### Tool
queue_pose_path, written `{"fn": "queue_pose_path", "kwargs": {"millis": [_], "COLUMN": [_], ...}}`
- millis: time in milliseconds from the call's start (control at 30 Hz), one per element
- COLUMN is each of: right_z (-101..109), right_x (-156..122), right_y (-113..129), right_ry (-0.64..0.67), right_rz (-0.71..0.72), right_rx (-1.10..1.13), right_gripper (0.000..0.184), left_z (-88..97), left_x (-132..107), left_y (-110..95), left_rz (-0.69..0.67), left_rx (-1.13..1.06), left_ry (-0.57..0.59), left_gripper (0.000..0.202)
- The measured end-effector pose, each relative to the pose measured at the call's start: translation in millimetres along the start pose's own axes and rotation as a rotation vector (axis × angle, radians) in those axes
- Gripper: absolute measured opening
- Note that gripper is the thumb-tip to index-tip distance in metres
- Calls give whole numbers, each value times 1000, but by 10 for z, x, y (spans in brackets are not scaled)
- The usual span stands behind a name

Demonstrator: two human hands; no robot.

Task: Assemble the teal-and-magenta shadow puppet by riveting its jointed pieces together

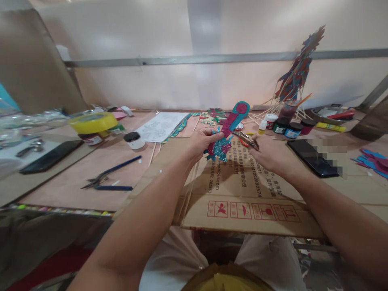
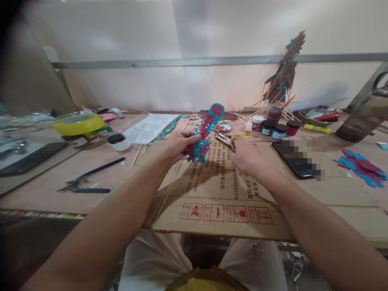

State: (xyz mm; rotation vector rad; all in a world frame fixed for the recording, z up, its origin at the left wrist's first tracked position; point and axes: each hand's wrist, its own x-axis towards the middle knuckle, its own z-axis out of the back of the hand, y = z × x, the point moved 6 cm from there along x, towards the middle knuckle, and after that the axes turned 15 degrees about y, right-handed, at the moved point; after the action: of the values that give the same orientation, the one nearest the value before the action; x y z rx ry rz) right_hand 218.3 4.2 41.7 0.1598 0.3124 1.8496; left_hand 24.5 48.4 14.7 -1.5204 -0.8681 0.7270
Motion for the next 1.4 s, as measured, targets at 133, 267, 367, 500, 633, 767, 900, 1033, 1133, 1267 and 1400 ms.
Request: {"fn": "queue_pose_path", "kwargs": {"millis": [133, 267, 367, 500, 633, 767, 900, 1033, 1133, 1267, 1400], "right_z": [-15, -73, -117, -127, -130, -147, -154, -173, -179, -164, -171], "right_x": [-4, 5, 3, -25, -36, -15, -9, -13, -20, -31, -19], "right_y": [87, 62, 63, 123, 110, 67, 77, 83, 82, 102, 100], "right_ry": [-17, 26, 26, -48, -95, -110, -148, -160, -155, -166, -166], "right_rz": [60, 56, 62, 136, 147, 136, 137, 115, 111, 128, 100], "right_rx": [-105, -90, -48, -7, -18, -46, -56, -75, -68, -63, -100], "right_gripper": [10, 12, 15, 21, 20, 20, 24, 25, 24, 25, 25], "left_z": [-43, -54, -36, -44, -83, -121, -97, -96, -108, -91, -43], "left_x": [-9, 27, 61, 65, 20, -23, -40, -46, -60, -57, -17], "left_y": [-10, 15, 46, 38, -28, -100, -110, -123, -157, -169, -124], "left_rz": [-12, -8, 4, 4, -24, -97, -109, -105, -123, -134, -126], "left_rx": [53, 52, 48, 67, 125, 166, 191, 206, 227, 268, 272], "left_ry": [47, 105, 108, 116, 115, 111, 63, 79, 98, 94, 83], "left_gripper": [17, 21, 25, 26, 28, 27, 24, 26, 27, 29, 30]}}
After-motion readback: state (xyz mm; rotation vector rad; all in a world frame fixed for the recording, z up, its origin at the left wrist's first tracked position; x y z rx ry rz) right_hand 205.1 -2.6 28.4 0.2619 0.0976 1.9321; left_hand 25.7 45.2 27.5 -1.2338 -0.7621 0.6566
